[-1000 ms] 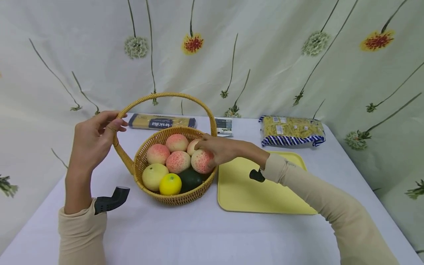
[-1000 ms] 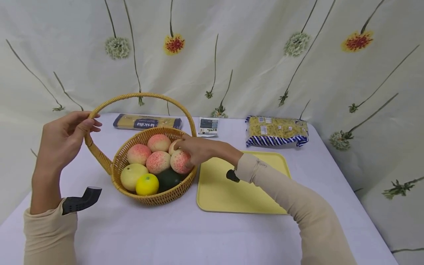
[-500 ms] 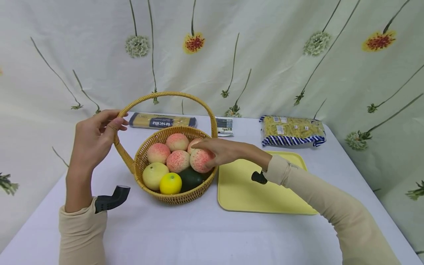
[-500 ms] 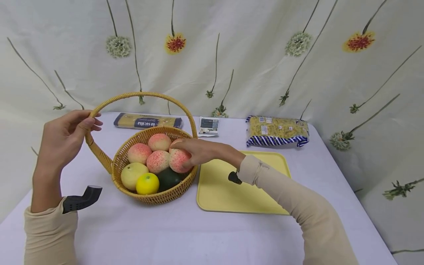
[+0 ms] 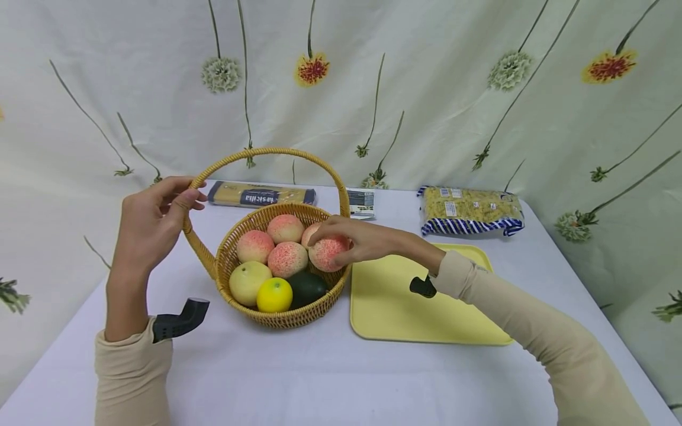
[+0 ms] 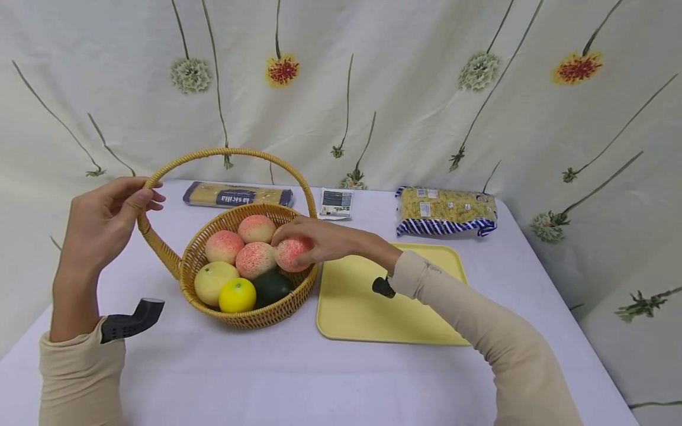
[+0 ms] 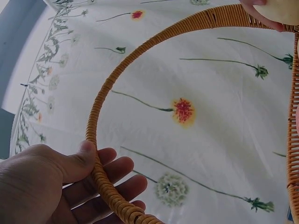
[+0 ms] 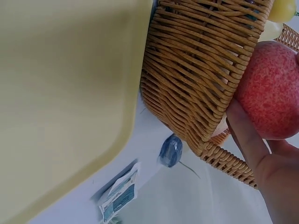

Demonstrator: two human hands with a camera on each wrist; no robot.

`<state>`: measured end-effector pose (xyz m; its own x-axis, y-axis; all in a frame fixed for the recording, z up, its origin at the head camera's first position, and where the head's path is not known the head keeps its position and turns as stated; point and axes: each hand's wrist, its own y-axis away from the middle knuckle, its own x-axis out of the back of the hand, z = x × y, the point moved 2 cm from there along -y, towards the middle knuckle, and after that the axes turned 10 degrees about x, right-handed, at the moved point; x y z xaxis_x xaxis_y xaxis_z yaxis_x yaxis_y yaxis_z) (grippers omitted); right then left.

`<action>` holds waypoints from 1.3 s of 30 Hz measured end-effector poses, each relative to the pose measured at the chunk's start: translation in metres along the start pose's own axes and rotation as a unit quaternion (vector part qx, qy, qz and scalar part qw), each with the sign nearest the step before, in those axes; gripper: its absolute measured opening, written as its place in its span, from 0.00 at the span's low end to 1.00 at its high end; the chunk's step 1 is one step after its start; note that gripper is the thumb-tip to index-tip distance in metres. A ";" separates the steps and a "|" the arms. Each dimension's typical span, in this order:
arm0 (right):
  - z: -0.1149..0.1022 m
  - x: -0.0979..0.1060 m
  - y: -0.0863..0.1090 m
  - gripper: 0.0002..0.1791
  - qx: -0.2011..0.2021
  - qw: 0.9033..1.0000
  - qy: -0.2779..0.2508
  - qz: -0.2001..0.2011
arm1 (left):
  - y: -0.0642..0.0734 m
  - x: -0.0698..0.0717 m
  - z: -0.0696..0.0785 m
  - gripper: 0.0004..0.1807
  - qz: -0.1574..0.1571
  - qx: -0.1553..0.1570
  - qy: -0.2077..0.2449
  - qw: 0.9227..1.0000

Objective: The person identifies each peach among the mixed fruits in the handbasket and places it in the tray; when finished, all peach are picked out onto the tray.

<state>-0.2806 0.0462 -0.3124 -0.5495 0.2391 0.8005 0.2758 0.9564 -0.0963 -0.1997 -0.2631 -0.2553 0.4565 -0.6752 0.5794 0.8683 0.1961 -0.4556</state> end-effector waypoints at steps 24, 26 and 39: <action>0.002 0.001 0.006 0.36 -0.038 0.997 -0.032 0.055 | -0.001 0.000 0.000 0.14 0.000 -0.001 0.006 1.000; 0.001 0.002 0.007 0.36 -0.046 0.997 -0.029 0.059 | -0.001 0.000 0.000 0.15 -0.001 -0.001 0.006 1.000; -0.001 0.018 0.026 0.34 -0.042 0.993 -0.025 0.107 | 0.000 0.001 0.001 0.14 -0.003 0.000 0.010 1.000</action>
<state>-0.2826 0.0753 -0.2994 -0.5097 0.4447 0.7365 0.4534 0.8664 -0.2093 -0.1991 -0.2634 -0.2538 0.4464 -0.6909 0.5686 0.8715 0.1917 -0.4514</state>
